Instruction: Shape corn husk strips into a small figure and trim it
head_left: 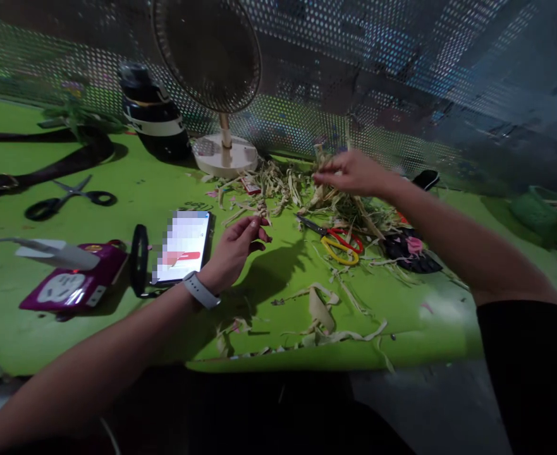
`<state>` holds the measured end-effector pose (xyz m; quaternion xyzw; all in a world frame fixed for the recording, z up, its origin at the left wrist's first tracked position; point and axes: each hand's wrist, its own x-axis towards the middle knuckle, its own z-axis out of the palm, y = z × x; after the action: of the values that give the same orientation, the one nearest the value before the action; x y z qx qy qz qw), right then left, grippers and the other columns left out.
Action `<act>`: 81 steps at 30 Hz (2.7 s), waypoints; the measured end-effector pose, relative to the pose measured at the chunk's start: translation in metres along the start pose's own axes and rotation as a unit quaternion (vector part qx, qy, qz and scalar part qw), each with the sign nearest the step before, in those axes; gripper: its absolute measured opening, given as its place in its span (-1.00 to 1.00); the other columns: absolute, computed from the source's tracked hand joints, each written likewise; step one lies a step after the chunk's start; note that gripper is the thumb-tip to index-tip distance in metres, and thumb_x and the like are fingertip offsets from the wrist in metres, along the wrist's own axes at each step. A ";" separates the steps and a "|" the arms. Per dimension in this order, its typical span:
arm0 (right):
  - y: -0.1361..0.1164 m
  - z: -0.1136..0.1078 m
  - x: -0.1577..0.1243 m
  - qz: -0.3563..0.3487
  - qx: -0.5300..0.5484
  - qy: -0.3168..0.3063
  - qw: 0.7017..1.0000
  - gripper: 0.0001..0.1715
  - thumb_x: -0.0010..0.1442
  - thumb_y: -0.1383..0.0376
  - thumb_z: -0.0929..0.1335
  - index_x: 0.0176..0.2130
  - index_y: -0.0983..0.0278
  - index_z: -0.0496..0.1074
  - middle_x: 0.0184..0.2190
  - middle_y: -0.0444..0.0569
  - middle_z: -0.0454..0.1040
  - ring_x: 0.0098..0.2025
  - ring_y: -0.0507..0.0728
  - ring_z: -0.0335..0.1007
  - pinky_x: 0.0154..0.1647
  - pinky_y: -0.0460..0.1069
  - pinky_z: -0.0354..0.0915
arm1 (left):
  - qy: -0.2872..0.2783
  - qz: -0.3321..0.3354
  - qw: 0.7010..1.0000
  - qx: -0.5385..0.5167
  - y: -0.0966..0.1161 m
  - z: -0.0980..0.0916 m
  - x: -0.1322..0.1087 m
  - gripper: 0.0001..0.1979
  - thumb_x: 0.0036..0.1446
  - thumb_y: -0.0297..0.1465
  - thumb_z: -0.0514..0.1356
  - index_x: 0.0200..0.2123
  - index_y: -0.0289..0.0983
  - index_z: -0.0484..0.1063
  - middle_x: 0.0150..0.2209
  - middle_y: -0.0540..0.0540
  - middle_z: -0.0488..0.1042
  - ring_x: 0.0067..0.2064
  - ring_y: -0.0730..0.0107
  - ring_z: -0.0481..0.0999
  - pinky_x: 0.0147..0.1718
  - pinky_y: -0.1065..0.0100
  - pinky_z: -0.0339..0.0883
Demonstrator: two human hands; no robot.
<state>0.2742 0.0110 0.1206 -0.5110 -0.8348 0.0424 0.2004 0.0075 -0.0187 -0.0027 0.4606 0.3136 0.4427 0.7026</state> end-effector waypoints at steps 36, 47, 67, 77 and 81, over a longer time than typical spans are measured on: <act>-0.073 0.126 -0.033 0.136 0.436 0.116 0.882 -0.63 -0.02 -0.02 0.47 -0.52 0.23 0.52 -0.43 -0.10 0.35 -0.31 0.04 0.24 -0.25 -0.04 0.22 | 0.000 -0.207 0.962 -0.178 -0.001 0.007 0.002 -0.92 0.24 -0.46 0.12 -0.31 -0.29 0.39 -0.48 0.01 0.47 -0.51 0.59 0.48 -0.60 0.58 0.33; -0.073 0.131 -0.045 0.281 0.634 0.048 0.719 -0.55 -0.05 -0.02 0.46 -0.47 0.25 0.28 -0.77 -0.36 0.04 -0.73 -0.13 -0.24 -0.71 -0.15 -0.26 | -0.145 -0.009 0.987 0.073 -0.015 0.007 -0.005 -0.69 0.17 -0.13 0.17 -0.36 -0.26 0.26 -0.59 0.11 0.32 -0.65 0.65 0.23 -0.67 0.57 0.15; -0.072 0.140 -0.044 0.307 0.645 0.036 0.698 -0.63 -0.14 0.10 0.47 -0.43 0.26 0.32 -0.70 -0.29 0.27 -0.73 -0.12 0.01 -0.72 -0.16 -0.10 | -0.220 -0.027 0.967 0.126 -0.006 0.007 -0.014 -0.66 0.18 -0.08 0.12 -0.38 -0.25 0.23 -0.56 0.07 0.35 -0.62 0.61 0.29 -0.62 0.52 0.22; -0.074 0.135 -0.050 0.240 0.614 0.011 0.752 -0.54 -0.15 0.10 0.51 -0.34 0.22 0.30 -0.62 -0.30 0.28 -0.66 -0.09 0.09 -0.66 -0.15 -0.03 | -0.189 0.028 0.962 0.194 -0.002 0.008 -0.018 -0.71 0.22 -0.15 0.09 -0.38 -0.25 0.25 -0.61 0.08 0.34 -0.65 0.61 0.28 -0.65 0.52 0.19; -0.074 0.131 -0.052 0.213 0.588 -0.004 0.780 -0.49 -0.22 0.15 0.56 -0.36 0.23 0.29 -0.58 -0.24 0.37 -0.54 -0.02 0.29 -0.53 -0.11 0.15 | -0.204 0.024 0.956 0.211 0.001 0.005 -0.017 -0.74 0.21 -0.20 0.10 -0.38 -0.27 0.27 -0.62 0.07 0.38 -0.67 0.61 0.31 -0.66 0.54 0.20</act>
<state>0.1836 -0.0512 0.0057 -0.4582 -0.5184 0.5690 0.4445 0.0040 -0.0360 0.0010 0.6859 0.2388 0.2804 0.6276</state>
